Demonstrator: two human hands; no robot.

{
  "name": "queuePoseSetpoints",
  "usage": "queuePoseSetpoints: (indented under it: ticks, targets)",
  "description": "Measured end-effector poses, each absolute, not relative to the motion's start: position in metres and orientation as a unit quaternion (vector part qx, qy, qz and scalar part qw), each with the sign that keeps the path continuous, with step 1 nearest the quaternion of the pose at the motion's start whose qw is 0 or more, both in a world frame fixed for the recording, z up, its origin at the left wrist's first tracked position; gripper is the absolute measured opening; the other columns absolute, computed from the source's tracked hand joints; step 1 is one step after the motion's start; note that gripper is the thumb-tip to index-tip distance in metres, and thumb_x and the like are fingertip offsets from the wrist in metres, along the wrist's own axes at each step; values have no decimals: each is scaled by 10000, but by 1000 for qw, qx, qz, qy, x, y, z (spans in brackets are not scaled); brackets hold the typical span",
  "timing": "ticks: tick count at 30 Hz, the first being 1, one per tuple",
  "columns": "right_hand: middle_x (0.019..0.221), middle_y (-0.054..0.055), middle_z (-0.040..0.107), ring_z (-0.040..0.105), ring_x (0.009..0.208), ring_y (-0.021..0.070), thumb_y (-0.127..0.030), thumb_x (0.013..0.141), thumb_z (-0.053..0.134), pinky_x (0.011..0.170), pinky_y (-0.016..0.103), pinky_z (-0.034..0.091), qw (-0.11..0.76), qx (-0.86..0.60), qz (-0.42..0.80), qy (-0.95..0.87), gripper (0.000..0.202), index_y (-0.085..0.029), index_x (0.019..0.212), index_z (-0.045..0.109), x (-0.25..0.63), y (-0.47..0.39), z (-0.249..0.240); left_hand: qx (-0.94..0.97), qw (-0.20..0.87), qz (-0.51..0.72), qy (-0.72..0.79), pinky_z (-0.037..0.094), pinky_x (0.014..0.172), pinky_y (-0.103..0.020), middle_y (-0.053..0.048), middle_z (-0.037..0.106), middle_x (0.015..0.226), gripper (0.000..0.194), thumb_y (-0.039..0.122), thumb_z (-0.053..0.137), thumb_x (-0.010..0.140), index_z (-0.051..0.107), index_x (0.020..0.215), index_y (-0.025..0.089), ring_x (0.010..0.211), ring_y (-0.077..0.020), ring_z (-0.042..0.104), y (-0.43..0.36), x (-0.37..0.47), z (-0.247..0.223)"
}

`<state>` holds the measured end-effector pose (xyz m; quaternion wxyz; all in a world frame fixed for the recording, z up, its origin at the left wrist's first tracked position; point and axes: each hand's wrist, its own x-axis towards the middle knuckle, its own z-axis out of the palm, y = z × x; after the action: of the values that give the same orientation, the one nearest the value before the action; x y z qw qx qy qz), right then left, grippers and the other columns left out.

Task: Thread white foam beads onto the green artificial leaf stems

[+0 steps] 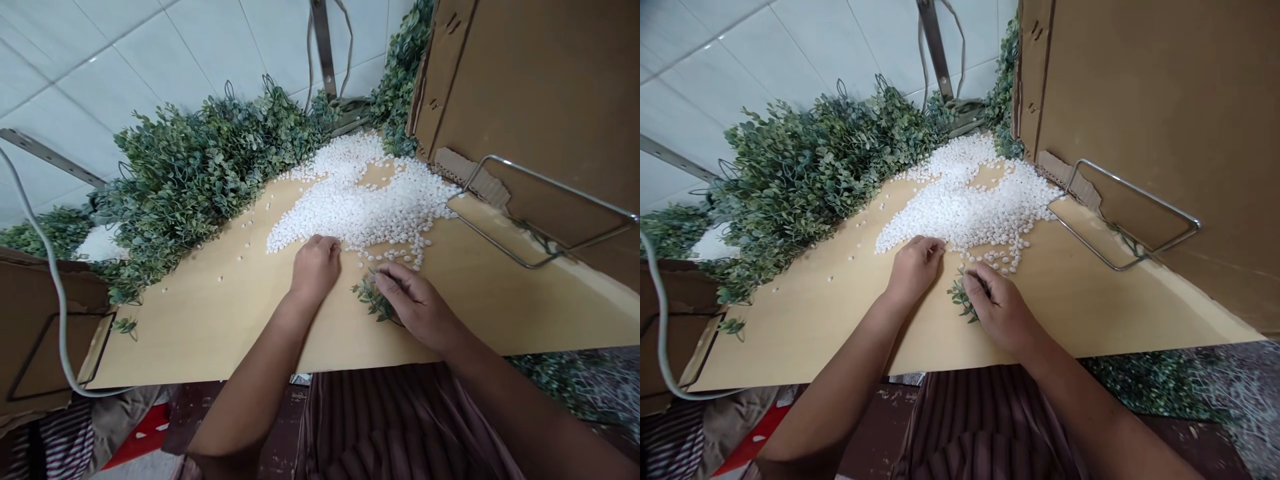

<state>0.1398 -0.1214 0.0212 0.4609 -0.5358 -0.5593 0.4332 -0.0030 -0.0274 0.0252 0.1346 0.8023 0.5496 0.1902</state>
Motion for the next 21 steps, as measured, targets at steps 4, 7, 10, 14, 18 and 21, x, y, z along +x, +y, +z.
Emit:
queuePoseSetpoints:
  ticks: [4,7,10,14,18,21]
  targets:
    - [633,-22,436,413,611,107,-296,848,440,572,225,361,457,-541,429,-561,188,-177,716,500,142,-122,19,704,303,323,555,441,749,-299,-63,651,851,137,185,526,773,649,827,160,788,-166,581,-31,-14,24]
    - [604,-26,436,405,582,102,-318,842,438,543,223,353,460,-549,434,-546,218,-169,698,507,142,-122,19,608,434,402,530,427,689,-238,-15,627,738,76,162,546,751,621,748,151,684,-110,550,-39,-18,26]
    - [586,-28,444,406,554,97,-312,826,450,522,222,352,456,-555,437,-541,213,-164,684,509,140,-122,20,537,522,426,508,384,581,-197,39,554,603,32,175,585,730,599,713,152,540,-64,467,-52,-17,29]
    - [546,-40,421,395,521,91,-292,826,454,496,215,338,459,-550,420,-557,215,-171,653,497,136,-121,21,469,615,423,472,332,503,-183,52,536,567,108,234,664,685,608,707,144,471,-40,413,-69,-12,30]
    - [593,-19,488,447,572,102,-291,826,468,541,220,370,461,-550,399,-571,203,-159,693,545,132,-122,20,417,686,412,431,361,547,-173,40,570,568,169,246,741,615,663,725,144,528,-44,469,-79,-6,29]
    - [602,-9,507,458,580,105,-292,827,467,547,224,376,455,-550,389,-583,215,-149,699,565,130,-122,19,388,713,412,413,382,576,-171,31,606,589,188,242,772,577,689,721,153,565,-50,504,-84,-5,28]
